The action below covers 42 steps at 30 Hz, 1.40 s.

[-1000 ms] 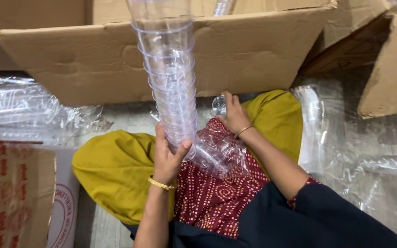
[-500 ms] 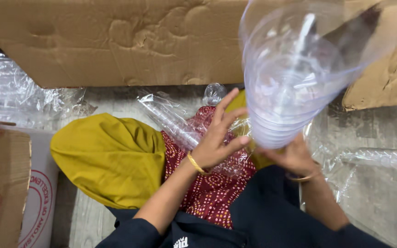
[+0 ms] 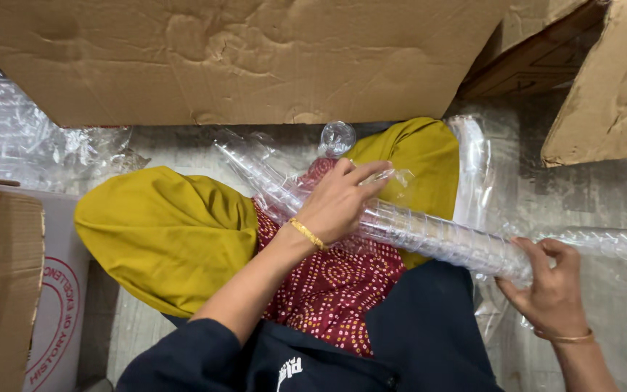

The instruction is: The person sits on the floor and packs stacks of clear plastic cups into a cardboard box. They remove the cups from plastic wrapping, place them into the box, and then re-wrap them. The person repeats this process with multiple stacks of cups.

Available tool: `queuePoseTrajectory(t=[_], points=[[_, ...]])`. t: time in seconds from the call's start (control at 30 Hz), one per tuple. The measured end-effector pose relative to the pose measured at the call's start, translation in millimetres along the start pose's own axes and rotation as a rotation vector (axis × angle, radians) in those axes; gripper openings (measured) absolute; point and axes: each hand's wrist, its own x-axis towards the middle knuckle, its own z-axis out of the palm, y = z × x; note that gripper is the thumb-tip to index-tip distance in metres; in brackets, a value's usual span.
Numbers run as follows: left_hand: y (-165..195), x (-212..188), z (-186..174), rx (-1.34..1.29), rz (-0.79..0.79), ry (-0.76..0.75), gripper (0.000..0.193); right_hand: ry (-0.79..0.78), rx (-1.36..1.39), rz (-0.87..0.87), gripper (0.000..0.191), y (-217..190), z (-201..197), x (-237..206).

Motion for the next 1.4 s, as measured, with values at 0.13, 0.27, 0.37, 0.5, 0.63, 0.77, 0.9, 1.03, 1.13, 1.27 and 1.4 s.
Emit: queuePoseTrajectory(t=[0.13,0.27,0.37,0.5,0.63,0.77,0.9,1.03,1.13,1.27,1.4], points=[[6,1,-36,0.002,0.008,-0.086,0.065,-0.033,0.071,-0.007,0.074,-27,-4,15],[7,4,-41,-0.026,0.08,-0.193,0.061,-0.006,0.051,-0.057,0.07,-55,-17,40],[24,5,-18,-0.031,0.104,-0.212,0.069,-0.035,0.107,-0.069,0.071,-85,-20,50],[40,9,-3,-0.151,0.1,-0.224,0.075,0.037,0.273,-0.168,0.061,-135,15,61],[50,9,-4,-0.18,0.157,-0.223,0.075,-0.213,0.513,-0.306,0.059,-162,77,84],[51,5,7,-0.251,0.196,-0.174,0.078,-0.313,0.615,-0.291,0.065,-170,131,91],[21,17,15,-0.449,0.184,-0.333,0.087,-0.349,0.59,-0.276,0.072,-159,143,104],[-66,50,6,-0.177,-0.16,-0.087,0.056,-0.339,0.488,-0.314,0.078,-142,90,130],[-129,59,17,0.343,-0.457,-0.153,0.065,-1.069,-0.017,0.108,0.081,-115,20,165],[-182,66,46,0.306,-0.388,-0.314,0.055,-0.731,0.041,0.174,0.066,-86,-53,253],[-189,61,47,0.239,-0.251,-0.289,0.047,-0.226,0.071,-0.047,0.057,-99,-77,397]])
